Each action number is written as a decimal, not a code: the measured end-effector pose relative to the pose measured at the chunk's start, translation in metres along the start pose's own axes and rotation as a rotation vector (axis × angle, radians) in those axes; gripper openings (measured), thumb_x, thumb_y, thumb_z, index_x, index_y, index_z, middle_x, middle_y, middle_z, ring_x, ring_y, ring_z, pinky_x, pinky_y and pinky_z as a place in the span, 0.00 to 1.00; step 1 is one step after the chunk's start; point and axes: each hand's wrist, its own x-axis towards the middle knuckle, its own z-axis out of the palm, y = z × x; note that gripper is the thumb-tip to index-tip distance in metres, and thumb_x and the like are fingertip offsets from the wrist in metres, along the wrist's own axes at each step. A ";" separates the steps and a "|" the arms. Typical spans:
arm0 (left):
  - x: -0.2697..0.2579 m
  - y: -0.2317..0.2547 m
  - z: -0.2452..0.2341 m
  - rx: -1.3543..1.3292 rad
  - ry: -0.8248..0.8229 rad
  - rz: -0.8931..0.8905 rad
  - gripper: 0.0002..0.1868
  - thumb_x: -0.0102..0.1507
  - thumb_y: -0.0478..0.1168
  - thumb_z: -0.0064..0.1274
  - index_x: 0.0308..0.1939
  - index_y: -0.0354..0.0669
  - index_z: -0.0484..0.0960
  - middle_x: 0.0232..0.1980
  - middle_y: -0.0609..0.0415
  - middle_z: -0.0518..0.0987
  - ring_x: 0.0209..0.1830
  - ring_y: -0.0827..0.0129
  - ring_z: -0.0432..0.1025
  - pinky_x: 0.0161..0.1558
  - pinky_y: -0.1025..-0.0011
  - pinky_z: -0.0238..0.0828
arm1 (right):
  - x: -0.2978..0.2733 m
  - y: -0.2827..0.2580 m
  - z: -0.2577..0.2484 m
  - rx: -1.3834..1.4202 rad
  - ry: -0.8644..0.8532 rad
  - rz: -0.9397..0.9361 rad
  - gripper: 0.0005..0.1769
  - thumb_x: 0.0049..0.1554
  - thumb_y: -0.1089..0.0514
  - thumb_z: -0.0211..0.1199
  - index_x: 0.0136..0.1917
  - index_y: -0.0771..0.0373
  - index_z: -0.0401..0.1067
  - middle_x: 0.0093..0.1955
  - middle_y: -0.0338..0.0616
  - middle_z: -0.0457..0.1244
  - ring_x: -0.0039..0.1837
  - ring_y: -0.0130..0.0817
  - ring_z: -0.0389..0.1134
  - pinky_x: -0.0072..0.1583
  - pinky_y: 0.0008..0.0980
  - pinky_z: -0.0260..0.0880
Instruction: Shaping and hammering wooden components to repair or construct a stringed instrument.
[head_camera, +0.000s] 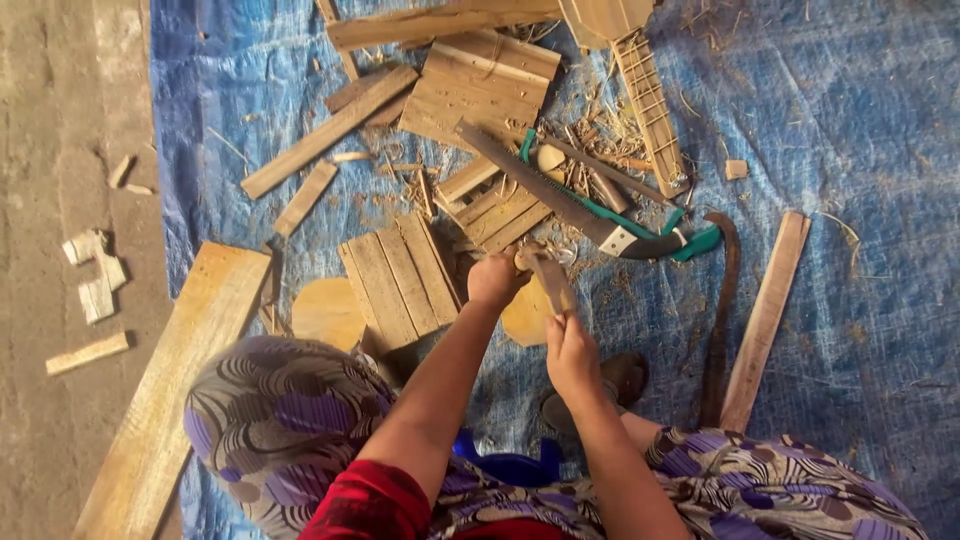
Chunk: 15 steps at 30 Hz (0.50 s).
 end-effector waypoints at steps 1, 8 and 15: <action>0.003 0.002 -0.011 0.004 0.007 0.006 0.34 0.58 0.74 0.50 0.56 0.57 0.77 0.37 0.54 0.84 0.38 0.56 0.83 0.40 0.57 0.81 | 0.004 -0.007 -0.003 0.004 0.009 -0.004 0.26 0.69 0.42 0.49 0.59 0.69 0.70 0.46 0.66 0.66 0.50 0.67 0.69 0.41 0.54 0.74; -0.016 0.010 -0.028 -0.040 -0.049 -0.017 0.31 0.59 0.71 0.52 0.51 0.54 0.77 0.37 0.52 0.84 0.39 0.54 0.82 0.41 0.56 0.80 | -0.010 -0.038 -0.021 -0.118 0.385 -0.386 0.17 0.66 0.49 0.57 0.56 0.63 0.77 0.47 0.58 0.69 0.48 0.58 0.71 0.44 0.41 0.72; -0.015 0.013 -0.048 -0.037 -0.202 -0.048 0.26 0.60 0.62 0.56 0.55 0.55 0.77 0.46 0.52 0.85 0.48 0.53 0.82 0.48 0.55 0.81 | 0.011 0.008 0.010 -0.043 -0.121 0.111 0.26 0.70 0.38 0.44 0.53 0.64 0.67 0.36 0.61 0.65 0.38 0.64 0.70 0.31 0.48 0.67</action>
